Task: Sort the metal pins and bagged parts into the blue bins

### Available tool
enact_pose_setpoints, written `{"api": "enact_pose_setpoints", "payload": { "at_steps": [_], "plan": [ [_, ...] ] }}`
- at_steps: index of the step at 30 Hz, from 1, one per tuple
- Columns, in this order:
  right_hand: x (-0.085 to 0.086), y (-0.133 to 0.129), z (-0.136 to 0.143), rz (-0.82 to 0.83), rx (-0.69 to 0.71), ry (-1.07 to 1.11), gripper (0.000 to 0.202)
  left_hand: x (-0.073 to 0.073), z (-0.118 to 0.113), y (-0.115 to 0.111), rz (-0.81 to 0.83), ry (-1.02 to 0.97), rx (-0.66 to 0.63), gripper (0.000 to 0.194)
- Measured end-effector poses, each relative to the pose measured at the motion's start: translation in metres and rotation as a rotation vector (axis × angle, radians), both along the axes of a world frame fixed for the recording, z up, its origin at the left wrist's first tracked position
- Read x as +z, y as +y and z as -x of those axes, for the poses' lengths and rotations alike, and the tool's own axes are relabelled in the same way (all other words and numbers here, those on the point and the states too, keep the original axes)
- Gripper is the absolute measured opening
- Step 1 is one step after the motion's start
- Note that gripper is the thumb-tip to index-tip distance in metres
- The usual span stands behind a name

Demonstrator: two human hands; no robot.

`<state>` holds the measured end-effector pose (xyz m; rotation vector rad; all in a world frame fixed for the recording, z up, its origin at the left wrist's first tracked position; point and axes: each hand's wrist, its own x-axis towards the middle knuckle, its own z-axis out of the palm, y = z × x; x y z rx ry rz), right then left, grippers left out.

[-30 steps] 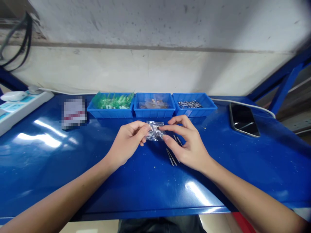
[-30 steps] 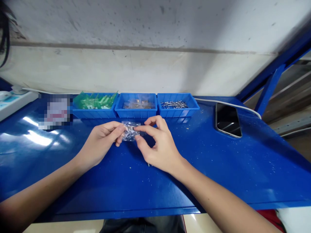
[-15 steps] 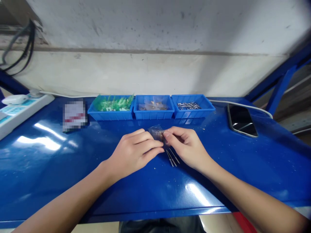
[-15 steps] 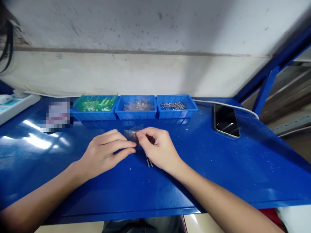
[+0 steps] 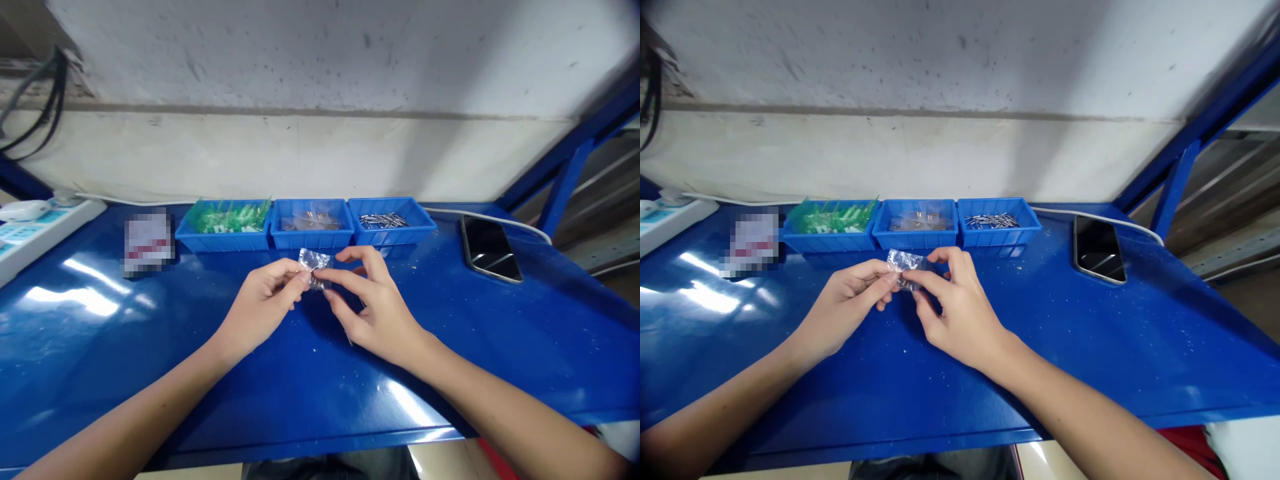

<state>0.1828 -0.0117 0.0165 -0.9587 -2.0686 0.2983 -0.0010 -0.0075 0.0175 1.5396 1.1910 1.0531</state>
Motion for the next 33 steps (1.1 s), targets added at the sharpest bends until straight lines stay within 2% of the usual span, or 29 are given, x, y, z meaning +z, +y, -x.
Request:
{"api": "enact_pose_setpoints", "payload": {
  "at_steps": [3,5,7,10,12,14,19,21,24,27,29,31,33],
  "plan": [
    [0.004,-0.001,0.000,0.040,-0.006,-0.017,0.033,0.000,0.000,0.000,-0.101,0.054,0.046,0.016],
    [0.008,-0.002,0.001,0.072,0.005,-0.012,0.031,0.002,0.000,-0.001,-0.183,0.090,0.084,0.013],
    [0.012,-0.001,0.002,0.151,0.046,0.010,0.024,0.003,0.000,-0.002,-0.331,0.190,0.097,0.007],
    [0.014,0.001,0.003,0.289,0.108,0.072,0.024,0.003,-0.001,-0.006,-0.606,0.375,0.010,0.010],
    [0.013,0.002,0.003,0.337,0.111,0.109,0.028,0.002,-0.002,-0.009,-0.713,0.445,-0.067,0.013],
    [0.011,0.004,0.003,0.334,0.091,0.127,0.026,0.001,-0.003,-0.010,-0.712,0.473,-0.110,0.012],
    [0.004,0.007,0.001,0.155,0.008,0.145,0.016,0.002,-0.003,-0.008,-0.467,0.404,-0.126,0.015],
    [0.005,0.008,-0.001,0.091,-0.033,0.152,0.016,0.000,-0.001,-0.006,-0.444,0.403,-0.105,0.015],
    [0.016,0.014,-0.008,-0.058,-0.185,0.216,0.015,-0.004,0.000,-0.002,-0.491,0.461,-0.079,0.015],
    [0.036,0.032,-0.015,-0.332,-0.371,0.282,0.019,-0.008,0.001,0.001,-0.518,0.558,-0.077,0.017],
    [0.045,0.050,-0.017,-0.504,-0.432,0.263,0.023,-0.011,0.001,0.004,-0.519,0.616,-0.074,0.021],
    [0.044,0.066,-0.015,-0.526,-0.375,0.143,0.024,-0.015,0.002,0.007,-0.519,0.663,-0.071,0.027],
    [0.034,0.074,-0.011,-0.376,-0.245,-0.076,0.027,-0.018,0.003,0.010,-0.515,0.708,-0.067,0.034]
  ]
}}
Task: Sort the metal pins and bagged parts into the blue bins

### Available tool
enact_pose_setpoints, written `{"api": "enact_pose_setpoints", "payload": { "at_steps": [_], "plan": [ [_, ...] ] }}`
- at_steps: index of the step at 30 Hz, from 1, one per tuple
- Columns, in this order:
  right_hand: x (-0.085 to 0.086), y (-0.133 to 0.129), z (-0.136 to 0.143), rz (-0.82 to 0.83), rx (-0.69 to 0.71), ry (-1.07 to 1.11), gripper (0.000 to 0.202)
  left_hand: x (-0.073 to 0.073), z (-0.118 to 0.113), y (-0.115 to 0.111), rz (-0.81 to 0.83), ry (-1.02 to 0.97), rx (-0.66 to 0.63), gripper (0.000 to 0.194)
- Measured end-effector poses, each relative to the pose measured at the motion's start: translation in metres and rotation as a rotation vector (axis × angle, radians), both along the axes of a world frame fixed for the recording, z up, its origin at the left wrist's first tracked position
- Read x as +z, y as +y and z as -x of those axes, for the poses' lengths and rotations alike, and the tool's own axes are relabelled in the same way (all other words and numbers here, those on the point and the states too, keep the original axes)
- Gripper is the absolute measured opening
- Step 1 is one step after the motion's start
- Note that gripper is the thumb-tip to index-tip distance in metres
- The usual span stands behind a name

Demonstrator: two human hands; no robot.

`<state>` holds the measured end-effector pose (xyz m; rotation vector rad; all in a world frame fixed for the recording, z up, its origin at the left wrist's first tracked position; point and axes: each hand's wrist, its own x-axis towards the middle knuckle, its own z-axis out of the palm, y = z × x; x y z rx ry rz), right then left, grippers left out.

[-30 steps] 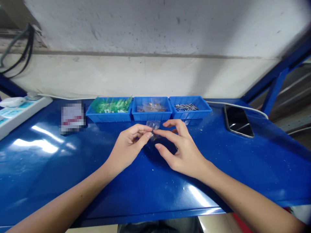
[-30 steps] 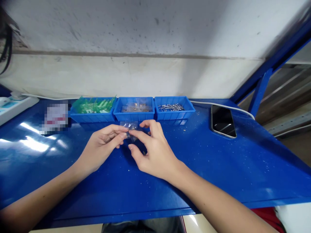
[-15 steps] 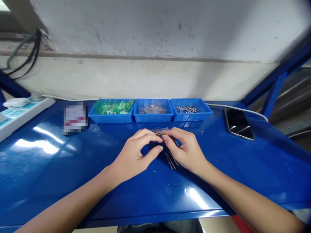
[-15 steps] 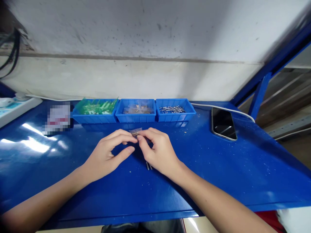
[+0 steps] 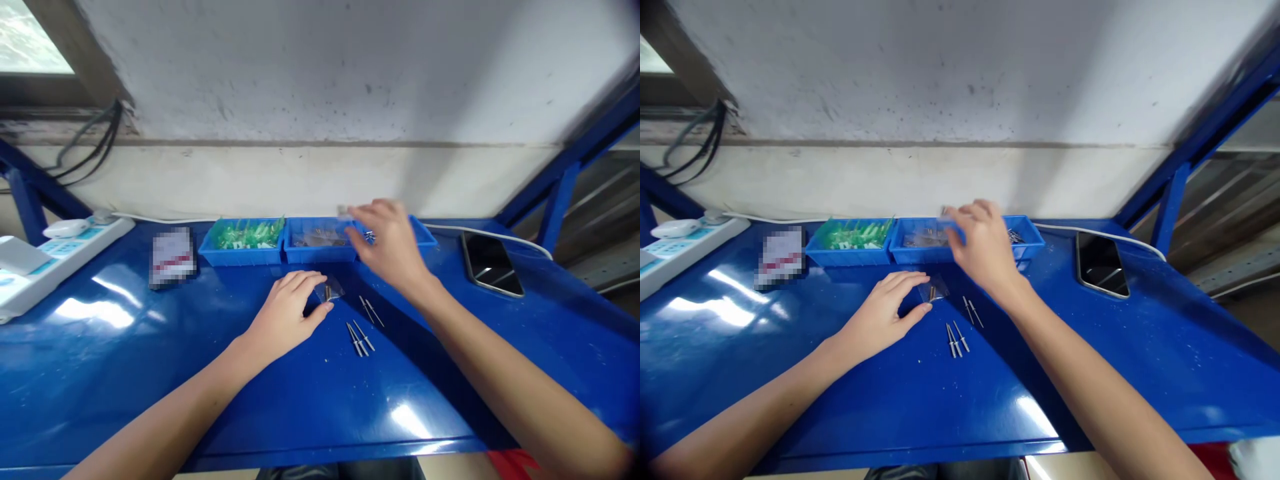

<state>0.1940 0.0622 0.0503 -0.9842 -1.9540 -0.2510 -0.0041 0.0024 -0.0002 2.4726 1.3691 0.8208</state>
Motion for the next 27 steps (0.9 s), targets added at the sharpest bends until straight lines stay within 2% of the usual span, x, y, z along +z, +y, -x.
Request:
{"api": "enact_pose_setpoints", "payload": {
  "at_steps": [3,5,8,11,15,19,25,27],
  "plan": [
    [-0.022,-0.012,0.003,0.164,0.046,-0.086,0.036,-0.003,0.001,0.002,-0.007,0.057,0.021,0.037],
    [-0.033,-0.027,0.003,0.263,0.073,-0.061,0.030,-0.003,0.001,0.003,-0.008,0.090,0.029,0.032],
    [-0.037,-0.043,0.003,0.427,0.101,-0.112,0.030,-0.002,0.000,0.003,0.000,0.117,0.043,0.021],
    [-0.038,-0.045,0.004,0.520,0.115,-0.244,0.039,0.000,-0.002,0.002,0.006,0.106,0.057,0.013],
    [-0.042,-0.042,0.008,0.569,0.089,-0.299,0.047,0.000,-0.004,0.000,0.032,0.087,0.065,0.012],
    [-0.049,-0.043,0.011,0.599,0.084,-0.295,0.044,-0.002,-0.005,0.000,0.045,0.062,0.047,0.015],
    [-0.053,-0.045,0.015,0.580,0.155,-0.053,0.048,-0.002,-0.005,-0.003,0.083,-0.069,0.080,0.022],
    [-0.050,-0.046,0.015,0.522,0.195,0.041,0.038,0.000,-0.006,-0.004,0.168,-0.198,0.103,0.025]
  ]
}}
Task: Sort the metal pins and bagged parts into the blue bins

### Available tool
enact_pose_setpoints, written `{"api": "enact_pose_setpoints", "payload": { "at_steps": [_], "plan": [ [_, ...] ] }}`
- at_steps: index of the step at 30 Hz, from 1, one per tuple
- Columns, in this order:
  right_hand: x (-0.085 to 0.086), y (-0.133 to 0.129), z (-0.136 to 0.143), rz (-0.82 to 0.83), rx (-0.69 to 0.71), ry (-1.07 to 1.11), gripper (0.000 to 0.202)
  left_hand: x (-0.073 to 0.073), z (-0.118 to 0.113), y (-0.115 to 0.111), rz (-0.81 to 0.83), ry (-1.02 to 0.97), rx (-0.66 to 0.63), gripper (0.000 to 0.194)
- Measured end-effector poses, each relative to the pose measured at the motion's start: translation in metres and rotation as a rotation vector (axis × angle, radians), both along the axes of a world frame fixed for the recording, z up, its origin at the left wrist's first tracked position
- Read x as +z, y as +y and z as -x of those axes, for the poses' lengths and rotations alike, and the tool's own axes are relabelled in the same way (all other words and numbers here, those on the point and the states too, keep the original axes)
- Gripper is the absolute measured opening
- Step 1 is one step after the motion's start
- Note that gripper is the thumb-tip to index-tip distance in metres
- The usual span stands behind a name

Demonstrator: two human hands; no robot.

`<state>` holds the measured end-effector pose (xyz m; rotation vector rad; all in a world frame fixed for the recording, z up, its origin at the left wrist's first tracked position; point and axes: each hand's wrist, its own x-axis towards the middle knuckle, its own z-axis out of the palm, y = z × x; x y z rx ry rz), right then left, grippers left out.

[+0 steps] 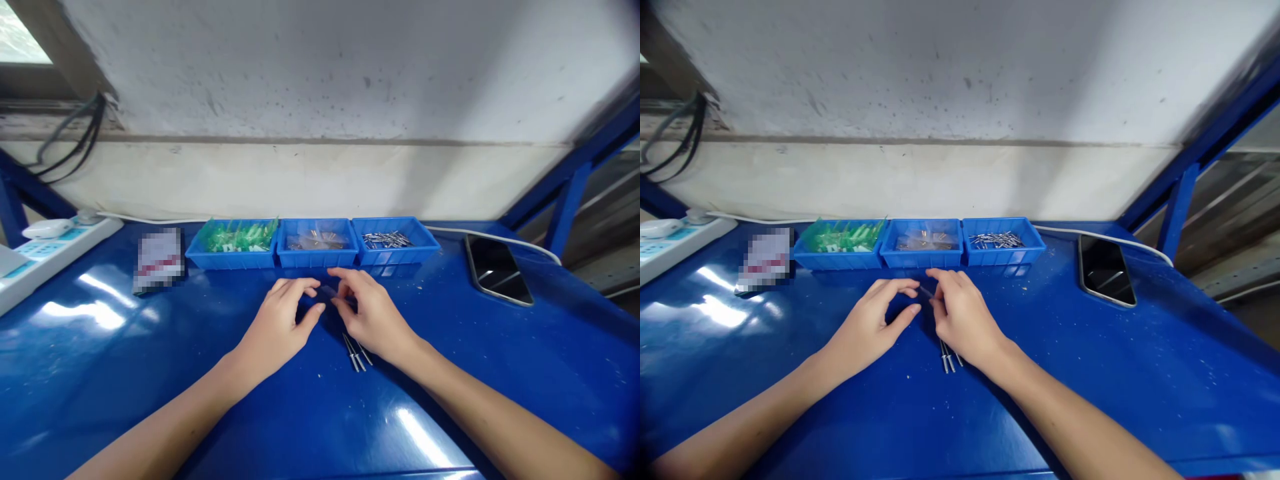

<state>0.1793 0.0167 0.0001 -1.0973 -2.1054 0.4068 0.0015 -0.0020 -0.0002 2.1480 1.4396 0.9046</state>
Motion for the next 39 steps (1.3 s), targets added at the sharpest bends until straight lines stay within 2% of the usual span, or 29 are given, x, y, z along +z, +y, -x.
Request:
{"api": "enact_pose_setpoints", "payload": {
  "at_steps": [3,6,8,12,15,17,20,24,27,29,31,36,39],
  "plan": [
    [0.007,-0.001,-0.002,-0.088,0.023,0.116,0.019,0.006,0.000,-0.001,0.277,-0.270,0.024,0.032],
    [0.013,-0.004,-0.004,-0.152,0.061,0.179,0.018,0.011,0.001,0.000,0.503,-0.520,0.031,0.040],
    [0.014,-0.007,-0.003,-0.195,0.093,0.173,0.017,0.014,0.002,0.001,0.576,-0.611,-0.003,0.037],
    [0.014,-0.012,-0.002,-0.251,0.100,0.112,0.017,0.016,0.004,0.002,0.638,-0.712,-0.050,0.019],
    [0.012,-0.013,-0.001,-0.207,0.038,0.089,0.022,0.015,0.005,0.002,0.572,-0.777,0.016,0.011],
    [0.013,-0.012,0.000,-0.124,-0.014,0.086,0.024,0.015,0.006,0.002,0.465,-0.721,0.043,0.009],
    [0.017,-0.011,0.000,0.048,-0.022,0.158,0.021,0.016,0.007,-0.001,0.250,-0.496,0.030,0.006],
    [0.023,-0.012,0.003,0.287,0.099,0.275,0.021,0.016,0.004,-0.007,-0.141,-0.171,-0.075,0.009],
    [0.023,-0.013,0.007,0.313,0.088,0.308,0.021,0.016,0.001,-0.010,-0.271,-0.071,-0.095,0.010],
    [0.021,-0.014,0.008,0.269,0.053,0.329,0.019,0.017,0.001,-0.009,-0.213,-0.072,-0.047,0.008],
    [0.019,-0.014,0.007,0.198,0.021,0.348,0.018,0.019,0.003,-0.008,-0.056,-0.114,0.004,0.010],
    [0.018,-0.014,0.003,-0.040,0.028,0.345,0.022,0.023,0.005,-0.002,0.414,-0.517,0.036,0.043],
    [0.017,-0.014,0.001,-0.094,0.076,0.311,0.027,0.022,0.004,-0.002,0.549,-0.644,-0.012,0.031]
  ]
}}
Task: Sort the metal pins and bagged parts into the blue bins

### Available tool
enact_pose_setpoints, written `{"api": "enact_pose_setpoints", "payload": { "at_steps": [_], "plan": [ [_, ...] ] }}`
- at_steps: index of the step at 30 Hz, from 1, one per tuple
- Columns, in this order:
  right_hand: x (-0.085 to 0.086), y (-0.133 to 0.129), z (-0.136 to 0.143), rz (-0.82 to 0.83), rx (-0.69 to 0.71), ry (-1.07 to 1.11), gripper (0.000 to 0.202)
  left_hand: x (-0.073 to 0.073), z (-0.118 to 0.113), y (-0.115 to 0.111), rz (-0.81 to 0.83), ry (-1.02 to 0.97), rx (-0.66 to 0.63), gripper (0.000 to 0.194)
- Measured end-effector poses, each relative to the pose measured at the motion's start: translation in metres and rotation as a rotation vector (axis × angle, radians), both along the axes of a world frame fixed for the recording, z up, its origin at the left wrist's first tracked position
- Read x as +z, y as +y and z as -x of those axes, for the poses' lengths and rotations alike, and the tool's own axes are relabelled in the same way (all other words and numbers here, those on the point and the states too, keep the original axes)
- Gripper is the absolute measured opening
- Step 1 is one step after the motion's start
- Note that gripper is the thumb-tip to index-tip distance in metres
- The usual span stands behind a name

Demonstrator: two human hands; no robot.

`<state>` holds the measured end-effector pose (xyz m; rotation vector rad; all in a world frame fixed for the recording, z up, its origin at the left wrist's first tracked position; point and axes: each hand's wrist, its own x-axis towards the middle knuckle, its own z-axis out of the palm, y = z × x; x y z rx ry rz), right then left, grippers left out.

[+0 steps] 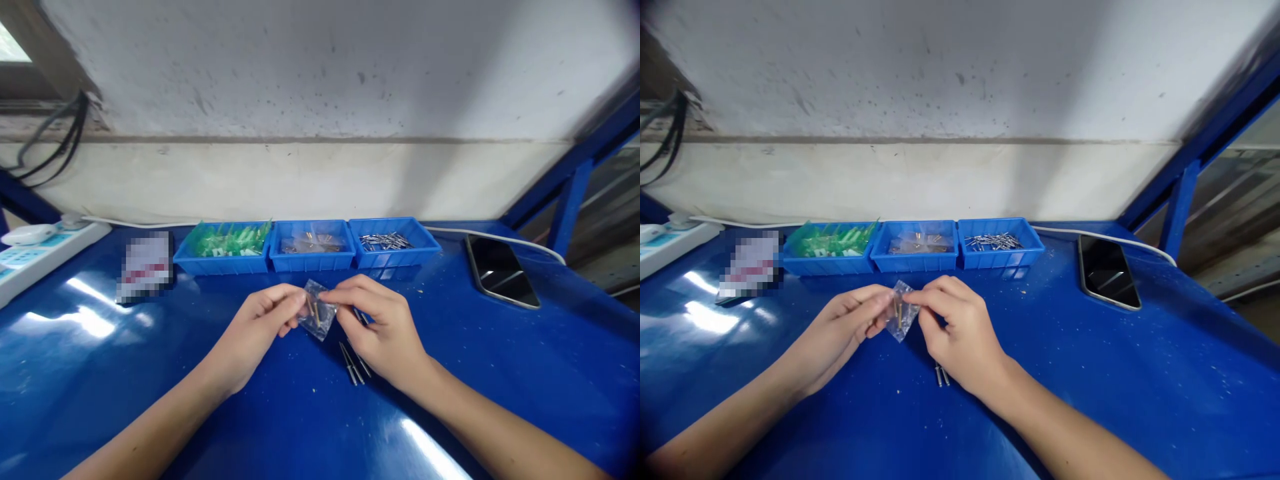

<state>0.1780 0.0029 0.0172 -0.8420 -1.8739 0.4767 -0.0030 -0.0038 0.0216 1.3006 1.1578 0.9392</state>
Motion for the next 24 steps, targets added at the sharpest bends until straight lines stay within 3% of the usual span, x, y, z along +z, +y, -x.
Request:
{"api": "enact_pose_setpoints", "payload": {
  "at_steps": [5,9,12,14,18,21,24],
  "plan": [
    [-0.001,0.001,0.000,0.092,0.010,-0.046,0.035,-0.003,0.002,-0.001,-0.095,0.092,0.077,0.018],
    [0.003,0.001,0.001,0.257,-0.030,-0.015,0.017,-0.002,0.002,-0.004,-0.440,0.333,0.175,0.005],
    [0.007,0.001,0.003,0.375,0.010,0.039,0.025,-0.002,-0.001,-0.007,-0.740,0.481,0.141,0.011],
    [0.007,0.000,0.004,0.406,0.021,0.051,0.027,-0.004,-0.004,-0.008,-0.821,0.529,0.113,0.015],
    [0.002,0.000,0.006,0.348,0.019,0.046,0.020,-0.005,-0.005,-0.006,-0.744,0.529,0.102,0.014],
    [-0.002,0.000,0.004,0.193,0.007,0.031,0.023,-0.004,-0.003,-0.002,-0.496,0.411,0.056,0.013],
    [-0.004,0.001,0.001,0.081,-0.010,-0.028,0.028,-0.004,0.000,0.000,-0.254,0.167,0.042,0.031]
  ]
}}
